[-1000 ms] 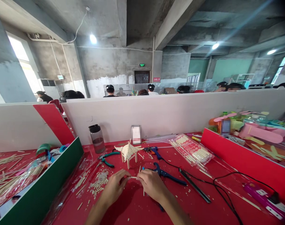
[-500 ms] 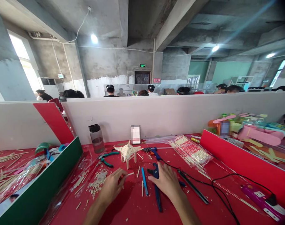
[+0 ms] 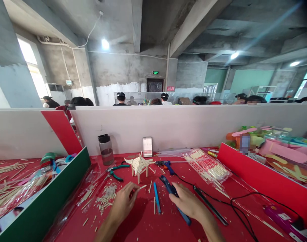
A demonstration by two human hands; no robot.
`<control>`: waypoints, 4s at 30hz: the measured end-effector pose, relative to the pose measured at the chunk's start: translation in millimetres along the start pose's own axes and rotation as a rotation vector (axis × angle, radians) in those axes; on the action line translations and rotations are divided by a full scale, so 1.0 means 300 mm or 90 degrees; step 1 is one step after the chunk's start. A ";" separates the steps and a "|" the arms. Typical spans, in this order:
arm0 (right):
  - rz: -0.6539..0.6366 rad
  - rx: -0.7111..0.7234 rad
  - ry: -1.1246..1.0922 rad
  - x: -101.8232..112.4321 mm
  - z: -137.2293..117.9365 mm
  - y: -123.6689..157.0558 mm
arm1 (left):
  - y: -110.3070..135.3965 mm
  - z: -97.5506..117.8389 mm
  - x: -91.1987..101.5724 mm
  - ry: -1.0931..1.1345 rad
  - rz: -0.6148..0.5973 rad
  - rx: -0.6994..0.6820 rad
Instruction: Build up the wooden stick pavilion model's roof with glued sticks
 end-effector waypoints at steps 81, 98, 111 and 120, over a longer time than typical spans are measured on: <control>-0.069 0.268 -0.122 -0.169 -0.200 0.029 | -0.002 -0.074 0.040 -0.045 -0.183 -0.010; -0.008 0.232 0.015 -0.230 -0.206 0.038 | 0.000 -0.060 0.062 -0.089 -0.205 -0.024; 0.047 0.234 0.138 -0.256 -0.217 0.036 | 0.001 -0.063 0.085 -0.068 -0.213 -0.052; 0.047 0.223 0.143 -0.267 -0.220 0.038 | -0.003 -0.077 0.078 -0.057 -0.217 -0.050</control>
Point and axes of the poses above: each hand's wrist, its own y-axis away from the middle knuckle, its own x-axis out of the back of the hand, z = x × y, the point moved 5 cm from there along -y, towards the middle knuckle, and after that the axes turned 4 degrees about x, right-handed, at the moved point
